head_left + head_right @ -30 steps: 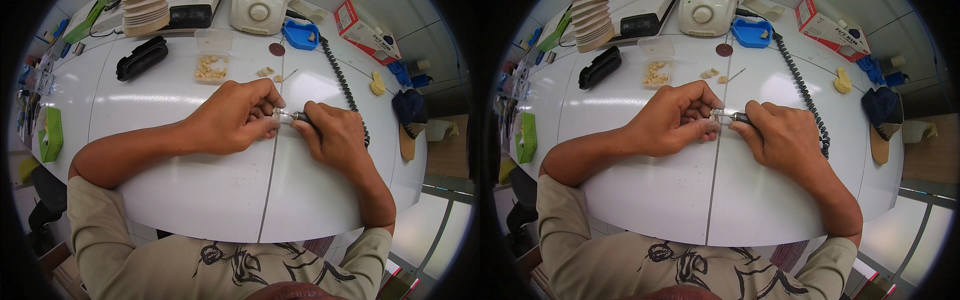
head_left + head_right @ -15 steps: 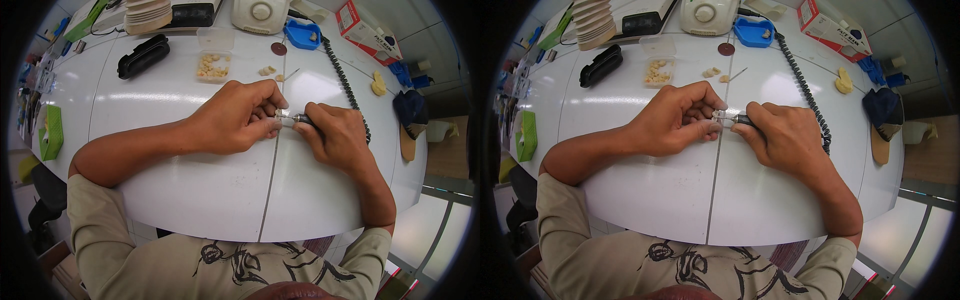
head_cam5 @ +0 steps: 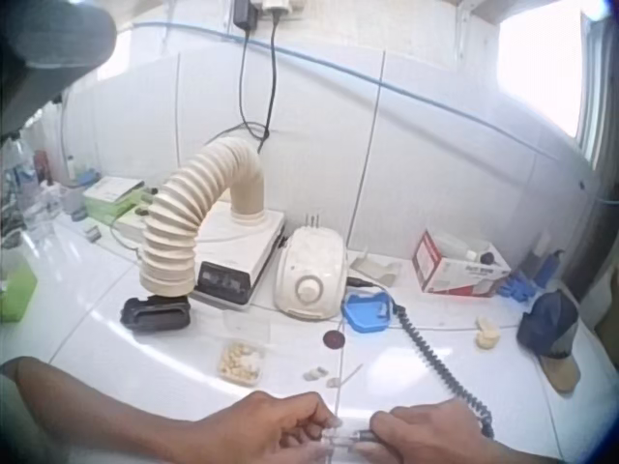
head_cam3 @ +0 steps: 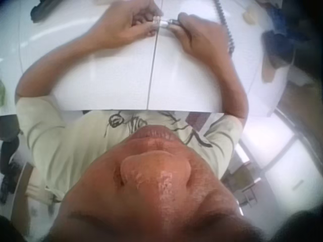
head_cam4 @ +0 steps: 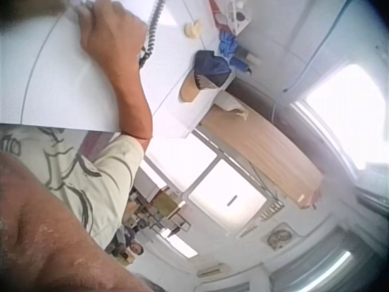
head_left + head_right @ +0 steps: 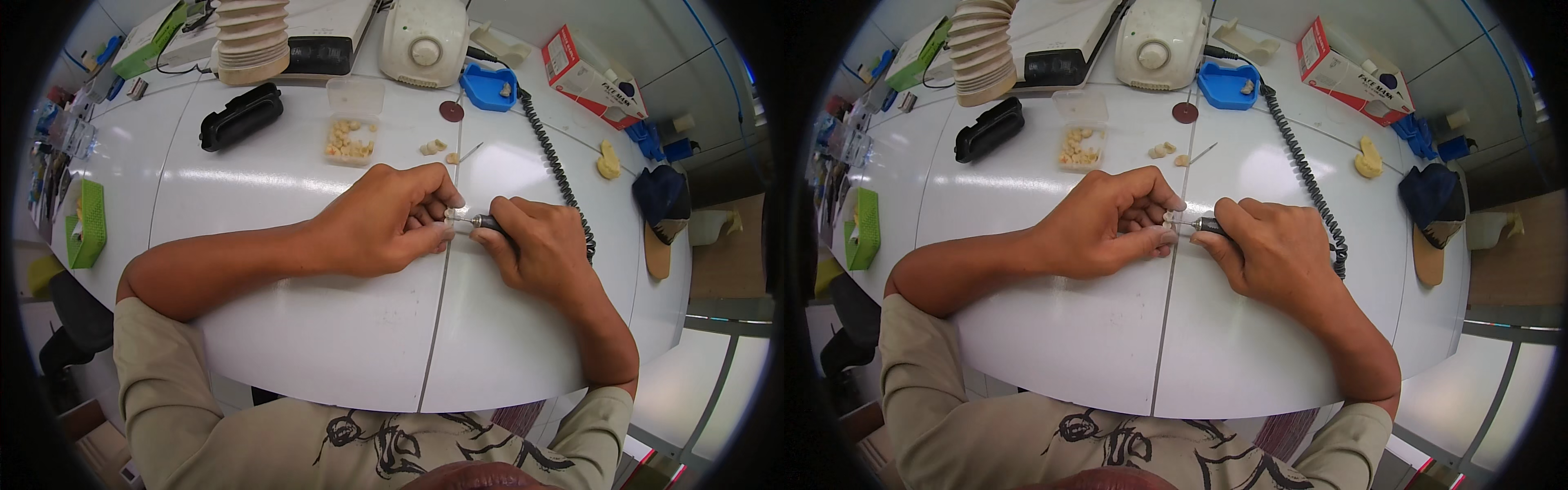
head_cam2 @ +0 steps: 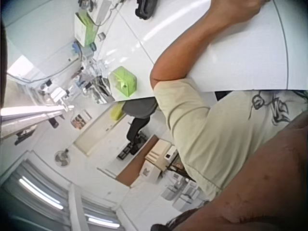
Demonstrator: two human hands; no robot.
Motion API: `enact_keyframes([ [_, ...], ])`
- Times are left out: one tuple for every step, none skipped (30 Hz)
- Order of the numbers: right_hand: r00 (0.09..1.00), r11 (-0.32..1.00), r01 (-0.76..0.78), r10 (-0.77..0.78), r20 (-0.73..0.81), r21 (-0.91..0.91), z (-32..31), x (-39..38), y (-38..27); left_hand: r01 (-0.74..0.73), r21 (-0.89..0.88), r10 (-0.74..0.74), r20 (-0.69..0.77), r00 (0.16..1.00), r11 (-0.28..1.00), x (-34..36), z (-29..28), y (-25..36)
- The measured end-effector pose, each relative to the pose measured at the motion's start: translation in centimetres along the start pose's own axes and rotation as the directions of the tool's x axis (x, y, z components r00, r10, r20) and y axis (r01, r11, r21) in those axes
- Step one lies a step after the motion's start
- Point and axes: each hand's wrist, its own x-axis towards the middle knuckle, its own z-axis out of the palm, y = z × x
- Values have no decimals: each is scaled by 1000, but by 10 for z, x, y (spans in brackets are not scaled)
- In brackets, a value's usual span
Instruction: The person uses a rotary tool to polish the surface of a dental prosthesis, rotating the item to reach different areas.
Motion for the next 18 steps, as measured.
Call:
enact_keyframes([
  [1000,1000,20,-20,-13,-1,-1,0,0,-2,13,2,-6,1000,1000,0,0,1],
  [1000,1000,16,-16,-6,4,0,0,0,4,6,-4,-3,1000,1000,0,0,0],
  [1000,1000,12,-12,-11,-4,1,0,0,9,12,-9,-2,1000,1000,0,-1,-1],
  [1000,1000,8,-8,-16,-12,2,0,0,13,18,-13,-1,1000,1000,1,-1,-2],
  [1000,1000,6,-6,-13,-9,3,0,0,16,15,-16,0,1000,1000,1,-1,-3],
  [999,1000,-1,1,-33,1,4,-1,1,10,-12,-11,-17,1000,1000,1,-1,-4],
  [999,1000,-8,9,-54,11,5,-2,2,4,-40,-6,-34,999,999,1,0,-5],
  [999,1000,-9,10,-52,13,4,-2,3,6,-41,-8,-34,999,999,1,-1,-5],
  [998,1000,-9,10,-57,16,4,-1,3,-14,-37,12,-43,999,999,1,-1,-5],
  [998,1000,-9,10,-63,19,4,-2,4,-34,-33,33,-52,998,999,1,-1,-5],
  [998,1000,-9,10,-62,20,4,-2,4,-33,-34,31,-52,998,999,1,-1,-5],
  [999,1000,-7,8,-52,17,4,-2,4,-29,-29,28,-50,998,999,1,-1,-4],
  [999,1000,-6,6,-42,14,4,-2,3,-26,-23,25,-47,999,999,0,-2,-4],
  [999,1000,-7,8,-41,15,4,-2,3,-25,-25,24,-46,999,999,1,-1,-5],
  [999,1000,-6,7,-40,10,4,-2,3,-27,-18,26,-50,998,999,1,-1,-6],
  [999,1000,-5,6,-39,6,5,-2,3,-29,-11,29,-53,998,1000,2,-1,-7],
  [999,1000,-4,5,-39,7,5,-2,2,-28,-10,28,-54,998,1000,1,-1,-6],
  [999,1000,7,-7,-48,4,5,-2,2,-12,-11,11,-48,999,1000,1,-1,-4],
])
